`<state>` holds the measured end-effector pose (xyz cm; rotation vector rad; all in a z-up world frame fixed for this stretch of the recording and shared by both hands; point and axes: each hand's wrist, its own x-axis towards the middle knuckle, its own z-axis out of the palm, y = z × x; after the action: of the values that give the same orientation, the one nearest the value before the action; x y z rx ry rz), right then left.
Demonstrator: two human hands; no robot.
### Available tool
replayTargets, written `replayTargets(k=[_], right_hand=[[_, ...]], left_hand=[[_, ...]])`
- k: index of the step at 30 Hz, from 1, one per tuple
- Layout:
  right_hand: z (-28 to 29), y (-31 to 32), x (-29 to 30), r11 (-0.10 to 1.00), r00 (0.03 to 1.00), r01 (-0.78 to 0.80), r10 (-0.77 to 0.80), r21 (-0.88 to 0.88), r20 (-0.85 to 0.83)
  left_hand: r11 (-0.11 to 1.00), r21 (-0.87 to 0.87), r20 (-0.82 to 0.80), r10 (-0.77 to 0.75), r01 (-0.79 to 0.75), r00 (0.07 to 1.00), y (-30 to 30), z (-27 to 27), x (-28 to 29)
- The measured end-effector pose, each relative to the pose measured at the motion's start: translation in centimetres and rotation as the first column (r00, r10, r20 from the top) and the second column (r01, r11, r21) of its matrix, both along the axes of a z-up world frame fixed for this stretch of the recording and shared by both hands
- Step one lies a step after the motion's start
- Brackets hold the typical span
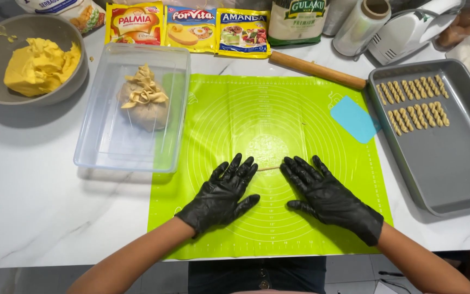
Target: Rolling dough into thin ropes and twisting them into small decorative cookie shapes on a silicone mat before placing them on a tray.
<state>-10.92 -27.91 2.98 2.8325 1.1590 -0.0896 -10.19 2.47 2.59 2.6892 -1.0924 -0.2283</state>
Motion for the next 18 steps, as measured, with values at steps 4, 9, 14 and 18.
replayTargets(k=[4, 9, 14, 18], right_hand=[[-1.7, 1.6, 0.8, 1.000, 0.999, -0.004, 0.004, -0.001, 0.043], [-2.2, 2.6, 1.0, 0.999, 0.999, 0.022, -0.020, 0.034, -0.045], [-0.1, 0.9, -2.8, 0.978, 0.994, -0.110, 0.105, 0.176, 0.036], [-0.7, 1.5, 1.2, 0.998, 0.996, -0.022, 0.028, 0.064, -0.087]], left_hand=[[0.998, -0.062, 0.051, -0.017, 0.020, 0.999, -2.9, -0.6, 0.8], [0.997, -0.081, 0.188, 0.007, 0.009, 0.982, -4.2, -2.3, 1.2], [0.945, -0.303, 0.099, -0.099, 0.125, 0.990, -1.7, -0.6, -3.2], [0.998, -0.047, 0.113, -0.025, 0.031, 0.993, -2.9, -1.8, 1.1]])
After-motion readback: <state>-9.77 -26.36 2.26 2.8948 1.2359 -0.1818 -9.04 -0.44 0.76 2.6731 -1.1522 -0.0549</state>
